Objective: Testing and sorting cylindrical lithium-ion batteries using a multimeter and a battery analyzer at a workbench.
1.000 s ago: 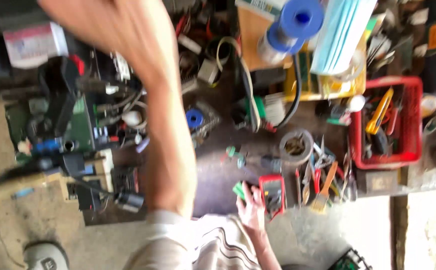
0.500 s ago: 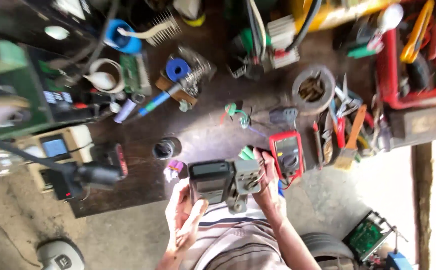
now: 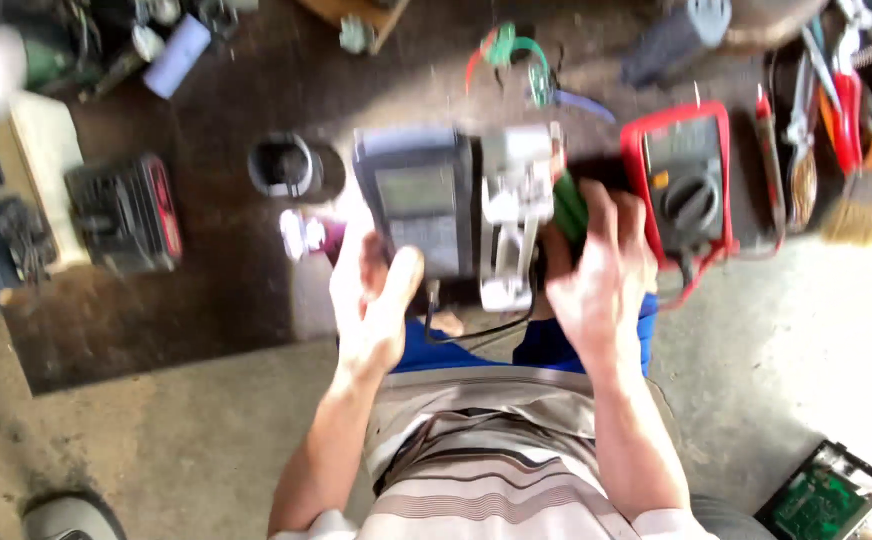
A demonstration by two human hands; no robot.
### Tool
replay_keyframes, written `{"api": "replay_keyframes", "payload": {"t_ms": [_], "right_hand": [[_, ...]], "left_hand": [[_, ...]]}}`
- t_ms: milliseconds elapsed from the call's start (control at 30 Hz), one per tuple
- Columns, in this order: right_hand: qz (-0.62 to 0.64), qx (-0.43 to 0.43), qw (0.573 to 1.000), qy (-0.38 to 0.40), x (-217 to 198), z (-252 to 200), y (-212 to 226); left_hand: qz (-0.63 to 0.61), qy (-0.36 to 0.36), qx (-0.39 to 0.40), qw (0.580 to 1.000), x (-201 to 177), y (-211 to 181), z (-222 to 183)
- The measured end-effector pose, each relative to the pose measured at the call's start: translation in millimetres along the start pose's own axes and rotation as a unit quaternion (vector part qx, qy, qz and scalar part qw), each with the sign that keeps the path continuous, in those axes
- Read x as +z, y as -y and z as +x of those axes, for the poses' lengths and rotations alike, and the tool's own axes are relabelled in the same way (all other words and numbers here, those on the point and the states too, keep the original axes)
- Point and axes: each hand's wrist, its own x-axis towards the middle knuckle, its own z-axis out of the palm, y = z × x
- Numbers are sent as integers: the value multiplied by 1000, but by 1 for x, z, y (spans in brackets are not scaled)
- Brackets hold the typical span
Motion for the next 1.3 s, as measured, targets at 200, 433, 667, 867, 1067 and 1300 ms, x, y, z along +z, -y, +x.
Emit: {"api": "replay_keyframes", "payload": {"t_ms": [200, 433, 667, 867, 1067, 1300], "right_hand": [[16, -69, 995, -68, -3, -2, -5], [-79, -142, 983, -86, 9, 0, -24], [-26, -141, 985, -98, -4, 0, -3], [-13, -130, 987, -93, -1, -3, -8], [21, -120, 986, -111, 0, -3, -7], [41, -117, 981, -150, 4, -3, -9]], "left_hand": [[-7, 47, 86, 995, 18, -23, 5], [0, 23, 37, 999, 24, -39, 6], [206, -116, 109, 965, 51, -72, 40], [202, -98, 171, 959, 54, -56, 53], [108, -112, 131, 979, 50, -52, 52], [198, -108, 128, 966, 61, -60, 53]]}}
